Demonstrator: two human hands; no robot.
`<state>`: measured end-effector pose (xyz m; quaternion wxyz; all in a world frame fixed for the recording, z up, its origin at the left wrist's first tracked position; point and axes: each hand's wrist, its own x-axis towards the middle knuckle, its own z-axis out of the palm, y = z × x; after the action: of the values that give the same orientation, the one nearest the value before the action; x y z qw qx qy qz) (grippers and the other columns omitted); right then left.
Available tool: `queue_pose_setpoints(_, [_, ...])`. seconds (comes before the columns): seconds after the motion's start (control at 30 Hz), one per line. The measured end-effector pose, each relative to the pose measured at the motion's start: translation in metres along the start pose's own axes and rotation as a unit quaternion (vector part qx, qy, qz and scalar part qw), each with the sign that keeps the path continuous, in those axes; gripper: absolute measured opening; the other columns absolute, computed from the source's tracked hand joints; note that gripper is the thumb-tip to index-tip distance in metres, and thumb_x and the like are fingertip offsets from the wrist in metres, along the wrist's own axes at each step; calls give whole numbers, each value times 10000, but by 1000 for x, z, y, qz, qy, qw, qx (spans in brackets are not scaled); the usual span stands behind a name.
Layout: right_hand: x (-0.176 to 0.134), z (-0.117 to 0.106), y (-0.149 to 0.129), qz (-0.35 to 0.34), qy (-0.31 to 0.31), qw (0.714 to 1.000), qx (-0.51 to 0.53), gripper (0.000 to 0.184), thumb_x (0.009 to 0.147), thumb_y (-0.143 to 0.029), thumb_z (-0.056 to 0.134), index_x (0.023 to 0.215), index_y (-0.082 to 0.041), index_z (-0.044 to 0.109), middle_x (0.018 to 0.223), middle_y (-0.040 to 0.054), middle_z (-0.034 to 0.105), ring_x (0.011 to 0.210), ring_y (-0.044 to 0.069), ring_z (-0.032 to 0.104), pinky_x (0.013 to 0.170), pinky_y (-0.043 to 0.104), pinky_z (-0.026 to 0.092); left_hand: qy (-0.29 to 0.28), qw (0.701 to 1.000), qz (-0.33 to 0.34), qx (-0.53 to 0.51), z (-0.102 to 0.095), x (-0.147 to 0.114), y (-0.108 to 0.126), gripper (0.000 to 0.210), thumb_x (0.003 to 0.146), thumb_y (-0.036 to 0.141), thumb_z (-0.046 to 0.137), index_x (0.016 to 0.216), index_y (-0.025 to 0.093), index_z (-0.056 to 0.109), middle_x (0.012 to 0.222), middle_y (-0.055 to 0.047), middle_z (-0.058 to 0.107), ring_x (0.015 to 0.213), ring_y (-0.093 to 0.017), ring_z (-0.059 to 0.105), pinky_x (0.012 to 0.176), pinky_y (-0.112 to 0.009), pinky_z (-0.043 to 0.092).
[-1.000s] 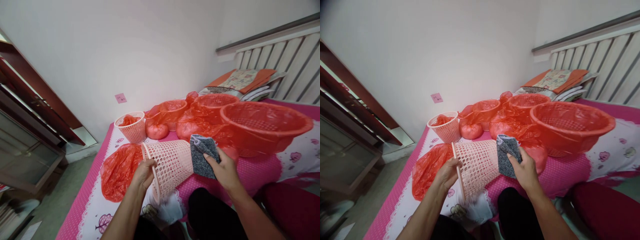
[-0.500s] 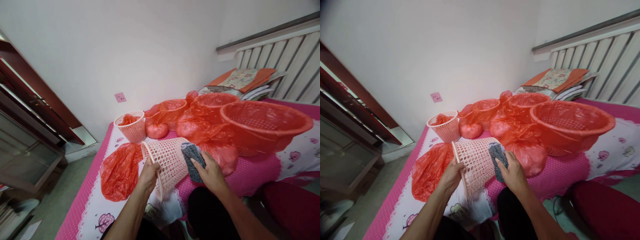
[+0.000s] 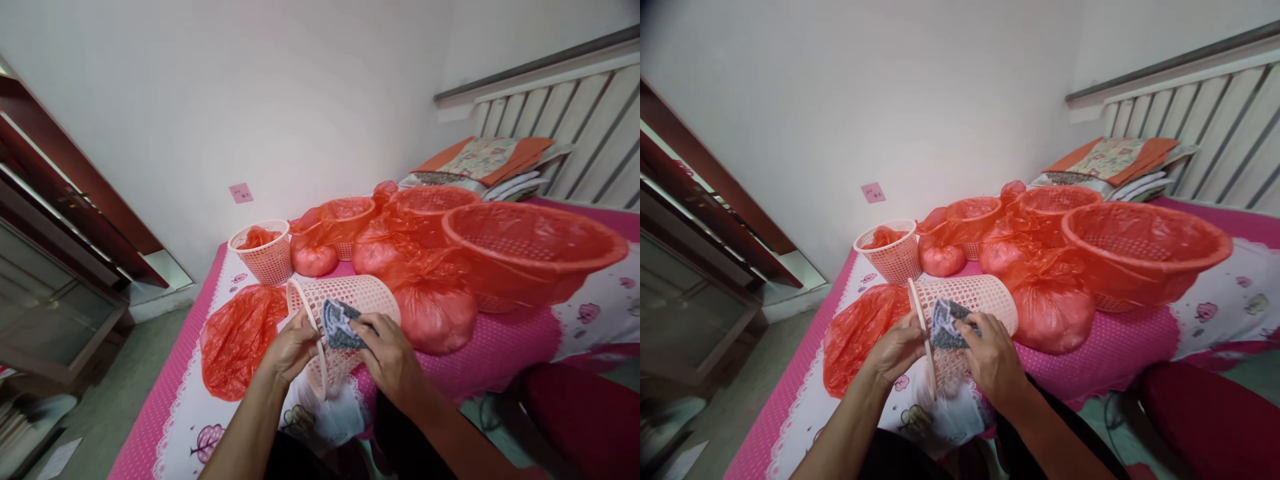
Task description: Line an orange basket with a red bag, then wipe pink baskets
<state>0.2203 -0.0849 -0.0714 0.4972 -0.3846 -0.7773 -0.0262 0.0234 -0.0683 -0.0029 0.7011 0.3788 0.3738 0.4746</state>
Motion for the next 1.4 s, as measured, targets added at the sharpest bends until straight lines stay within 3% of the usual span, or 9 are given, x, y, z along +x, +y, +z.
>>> queue_pose_setpoints(0.1, [2, 4, -9, -38, -6, 999, -13, 465, 913, 14, 466, 1279, -173, 682, 1123, 116, 661, 1023, 253, 610, 883, 405, 549, -18, 1000, -1, 13, -1, -1, -2, 492, 550, 94, 822, 1022, 171, 706, 973, -78, 761, 930, -255, 728, 845, -351, 578])
queue_pose_setpoints(0.3, [0, 9, -14, -51, -1, 998, -33, 427, 970, -35, 464, 1295, -185, 697, 1127, 121, 678, 1030, 254, 615, 875, 410, 537, -72, 997, 5, 37, -5, -1, -5, 490, 602, 69, 793, 1071, 185, 711, 971, -79, 744, 919, -234, 724, 839, -322, 558])
queue_pose_setpoints(0.5, [4, 15, -15, -35, 34, 997, -52, 435, 974, -24, 441, 1286, -184, 697, 1135, 127, 679, 1054, 256, 614, 888, 410, 523, -75, 993, 8, 88, 2, -4, -3, 494, 645, 94, 839, 1116, 192, 726, 1016, -77, 745, 903, -214, 710, 824, -295, 540])
queue_pose_setpoints(0.73, [9, 16, -19, 4, -29, 999, -29, 515, 903, -10, 474, 1358, -171, 655, 1158, 135, 650, 1053, 280, 594, 889, 445, 545, -102, 983, 36, 145, 1, -6, 0, 483, 684, 142, 862, 1148, 193, 736, 1064, -75, 738, 1032, -247, 680, 872, -311, 530])
queue_pose_setpoints(0.87, [9, 17, -19, -2, -20, 999, -30, 518, 904, -4, 451, 1341, -180, 665, 1126, 128, 650, 1026, 273, 592, 887, 443, 551, -116, 979, 40, 162, -1, -8, 4, 481, 693, 116, 868, 1147, 202, 735, 1054, -62, 732, 1062, -246, 664, 920, -322, 514])
queue_pose_setpoints(1.2, [9, 21, -27, 10, -15, 999, -33, 508, 919, 1, 439, 1335, -179, 667, 1120, 126, 650, 1030, 272, 592, 896, 447, 550, -118, 968, -18, 220, -13, -12, 12, 456, 624, -39, 774, 995, 225, 772, 879, -22, 718, 852, -211, 683, 831, -305, 514])
queue_pose_setpoints(1.3, [8, 23, -27, 18, -32, 999, -27, 496, 923, -11, 455, 1350, -165, 654, 1128, 131, 643, 1033, 278, 583, 894, 454, 548, -108, 950, -32, 290, -23, -14, 14, 393, 627, -18, 734, 930, 231, 764, 796, 6, 707, 778, -198, 655, 733, -278, 513])
queue_pose_setpoints(1.4, [8, 26, -28, 17, -49, 998, -23, 478, 929, -20, 461, 1344, -159, 654, 1118, 132, 644, 1025, 279, 579, 880, 449, 548, -100, 937, -32, 332, -32, -15, 22, 358, 644, 24, 764, 944, 220, 768, 770, 3, 700, 766, -189, 650, 739, -278, 525])
